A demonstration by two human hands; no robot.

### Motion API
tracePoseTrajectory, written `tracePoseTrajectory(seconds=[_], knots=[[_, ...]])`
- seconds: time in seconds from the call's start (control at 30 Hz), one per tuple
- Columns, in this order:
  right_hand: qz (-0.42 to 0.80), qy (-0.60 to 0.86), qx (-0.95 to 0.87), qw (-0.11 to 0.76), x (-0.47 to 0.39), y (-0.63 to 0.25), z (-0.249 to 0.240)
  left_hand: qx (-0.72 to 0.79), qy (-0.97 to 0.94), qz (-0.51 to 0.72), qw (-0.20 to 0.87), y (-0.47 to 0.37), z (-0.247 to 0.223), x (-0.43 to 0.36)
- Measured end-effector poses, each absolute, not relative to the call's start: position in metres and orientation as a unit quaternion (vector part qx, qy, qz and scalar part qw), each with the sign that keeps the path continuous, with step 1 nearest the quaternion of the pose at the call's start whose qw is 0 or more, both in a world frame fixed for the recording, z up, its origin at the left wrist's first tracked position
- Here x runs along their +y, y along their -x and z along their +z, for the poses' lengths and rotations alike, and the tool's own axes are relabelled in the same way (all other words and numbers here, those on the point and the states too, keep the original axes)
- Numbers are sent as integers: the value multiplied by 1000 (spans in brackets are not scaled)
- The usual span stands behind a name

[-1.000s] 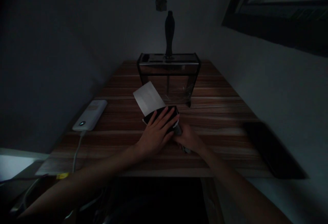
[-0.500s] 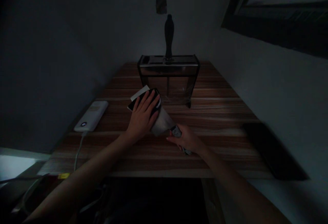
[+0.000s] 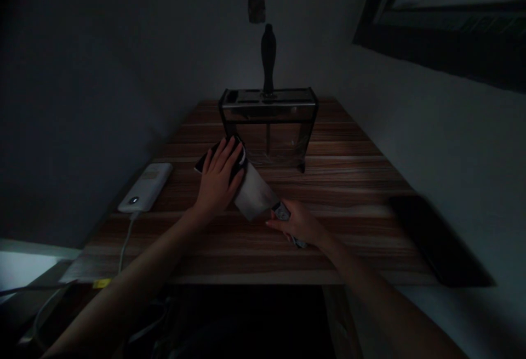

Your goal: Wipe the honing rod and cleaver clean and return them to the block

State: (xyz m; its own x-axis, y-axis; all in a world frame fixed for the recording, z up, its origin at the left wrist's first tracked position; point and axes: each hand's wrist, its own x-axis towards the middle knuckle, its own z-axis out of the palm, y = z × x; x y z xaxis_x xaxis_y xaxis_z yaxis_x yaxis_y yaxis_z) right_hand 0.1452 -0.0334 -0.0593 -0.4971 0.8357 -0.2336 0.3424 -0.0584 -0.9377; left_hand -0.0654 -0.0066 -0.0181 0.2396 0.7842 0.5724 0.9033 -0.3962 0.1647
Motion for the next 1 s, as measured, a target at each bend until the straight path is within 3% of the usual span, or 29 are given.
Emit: tracePoseTrajectory(seconds=[0.57, 1.0], knots=[[565, 454, -656, 211, -33, -146, -63, -565, 755, -320, 94, 77, -14, -2], [566, 459, -652, 209, -32, -147, -65, -565, 670, -479, -46, 98, -18, 13]])
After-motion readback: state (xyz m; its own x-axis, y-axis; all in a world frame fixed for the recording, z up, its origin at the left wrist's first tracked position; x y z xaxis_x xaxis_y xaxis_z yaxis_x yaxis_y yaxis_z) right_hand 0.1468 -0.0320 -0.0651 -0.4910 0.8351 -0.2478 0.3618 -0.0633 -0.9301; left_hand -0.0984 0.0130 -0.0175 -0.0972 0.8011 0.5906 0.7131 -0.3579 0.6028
